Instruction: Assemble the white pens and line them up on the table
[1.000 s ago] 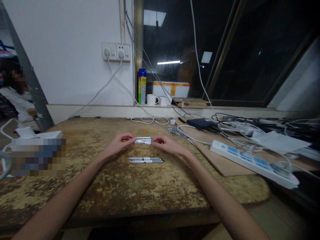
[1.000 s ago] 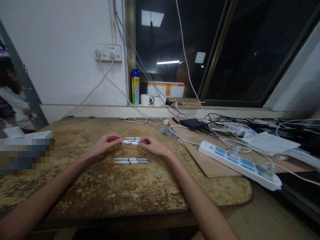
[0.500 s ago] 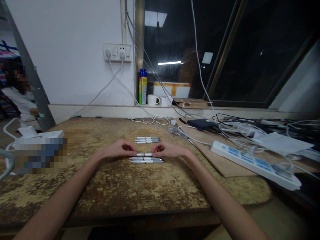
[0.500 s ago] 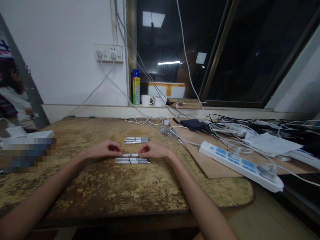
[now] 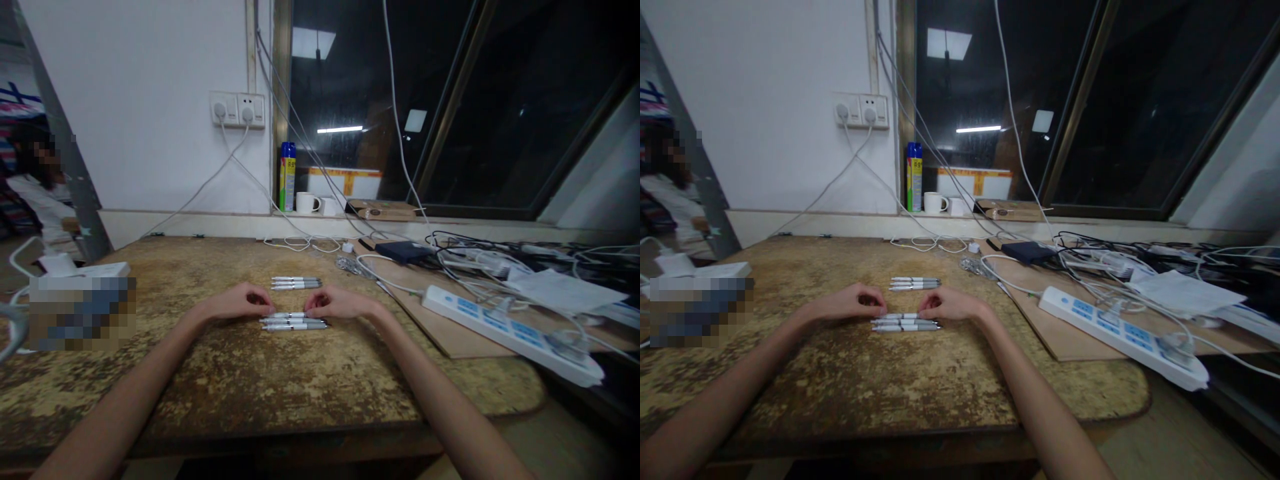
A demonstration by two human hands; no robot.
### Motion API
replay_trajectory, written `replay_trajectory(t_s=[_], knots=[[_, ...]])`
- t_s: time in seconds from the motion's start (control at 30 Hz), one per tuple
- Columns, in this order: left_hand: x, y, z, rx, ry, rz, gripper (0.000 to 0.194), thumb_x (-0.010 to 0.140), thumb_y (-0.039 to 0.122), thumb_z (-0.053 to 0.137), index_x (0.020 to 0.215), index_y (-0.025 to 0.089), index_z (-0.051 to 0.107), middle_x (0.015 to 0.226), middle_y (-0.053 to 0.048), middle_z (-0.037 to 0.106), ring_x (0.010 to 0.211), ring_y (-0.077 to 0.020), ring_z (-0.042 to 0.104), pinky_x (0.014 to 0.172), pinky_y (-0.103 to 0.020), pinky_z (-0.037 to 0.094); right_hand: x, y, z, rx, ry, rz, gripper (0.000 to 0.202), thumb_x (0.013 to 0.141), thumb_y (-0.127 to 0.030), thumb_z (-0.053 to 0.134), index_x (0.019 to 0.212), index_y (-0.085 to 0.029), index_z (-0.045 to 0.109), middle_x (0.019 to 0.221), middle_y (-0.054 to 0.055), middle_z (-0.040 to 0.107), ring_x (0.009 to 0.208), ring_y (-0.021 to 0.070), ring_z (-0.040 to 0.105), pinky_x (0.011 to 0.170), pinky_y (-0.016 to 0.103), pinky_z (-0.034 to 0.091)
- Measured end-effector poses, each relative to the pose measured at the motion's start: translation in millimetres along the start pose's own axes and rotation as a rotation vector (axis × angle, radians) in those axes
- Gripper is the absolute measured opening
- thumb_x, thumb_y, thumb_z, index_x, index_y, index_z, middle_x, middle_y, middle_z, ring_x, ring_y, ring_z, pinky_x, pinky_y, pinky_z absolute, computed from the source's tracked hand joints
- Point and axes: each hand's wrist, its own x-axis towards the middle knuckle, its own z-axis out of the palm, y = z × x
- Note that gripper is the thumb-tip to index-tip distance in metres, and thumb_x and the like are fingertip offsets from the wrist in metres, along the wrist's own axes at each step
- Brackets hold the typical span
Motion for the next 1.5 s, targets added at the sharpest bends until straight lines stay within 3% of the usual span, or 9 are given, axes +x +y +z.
replay_trajectory(t_s=[0.23,0.43,0.63,1.03,1.2,1.5], knots=[[4.1,-5.5,5.4,0.003,0.12,0.026,0.04,0.096,0.052,0.054,0.097,0.018,0.076,0.093,-0.004,0.074,0.084,-0.0194,0.061,0.076,-0.026,0.044,1.0,2.5,0.2,0.006,0.035,0.005,0.033,0.085,-0.046,0.07,0.091,-0.013,0.074,0.083,0.005,0.072,0.072,0.0144,0.061,0.069,0.026,0.048],[8.2,-12.7,12.1,0.093,0.261,0.022,0.046,0.097,0.054,0.048,0.089,0.017,0.074,0.084,-0.003,0.07,0.077,-0.0191,0.058,0.069,-0.027,0.042,0.3,5.6,-1.5,-0.041,0.102,-0.039,0.029,0.088,-0.041,0.066,0.091,-0.012,0.074,0.088,0.006,0.074,0.076,0.0165,0.063,0.073,0.027,0.048],[7.5,-4.5,13.4,0.037,0.177,0.044,0.039,0.094,0.052,0.056,0.1,0.018,0.075,0.089,-0.004,0.073,0.08,-0.0191,0.061,0.072,-0.027,0.044,1.4,7.7,-1.7,-0.035,0.05,-0.033,0.032,0.088,-0.042,0.066,0.096,-0.013,0.077,0.085,0.005,0.075,0.071,0.0151,0.061,0.066,0.025,0.046],[2.1,2.8,6.6,0.026,0.072,0.075,0.03,0.087,0.047,0.068,0.094,0.02,0.079,0.097,-0.005,0.075,0.092,-0.0211,0.065,0.083,-0.029,0.047,2.7,7.5,-0.7,-0.021,0.033,-0.04,0.034,0.084,-0.044,0.072,0.096,-0.014,0.078,0.086,0.006,0.075,0.071,0.0142,0.061,0.065,0.024,0.047],[2.7,3.8,5.4,0.027,0.071,0.055,0.037,0.094,0.051,0.057,0.095,0.02,0.079,0.098,-0.004,0.075,0.09,-0.02,0.065,0.082,-0.028,0.048,4.5,11.0,1.0,0.007,0.033,-0.051,0.031,0.082,-0.041,0.074,0.096,-0.013,0.075,0.084,0.005,0.074,0.07,0.0132,0.06,0.063,0.024,0.046],[2.9,0.6,6.5,-0.041,0.06,0.084,0.027,0.089,0.043,0.065,0.095,0.021,0.079,0.097,-0.006,0.076,0.09,-0.021,0.066,0.083,-0.03,0.049,2.9,3.5,3.9,0.009,0.063,-0.063,0.026,0.088,-0.037,0.067,0.097,-0.014,0.074,0.089,0.005,0.073,0.076,0.015,0.062,0.071,0.026,0.05]])
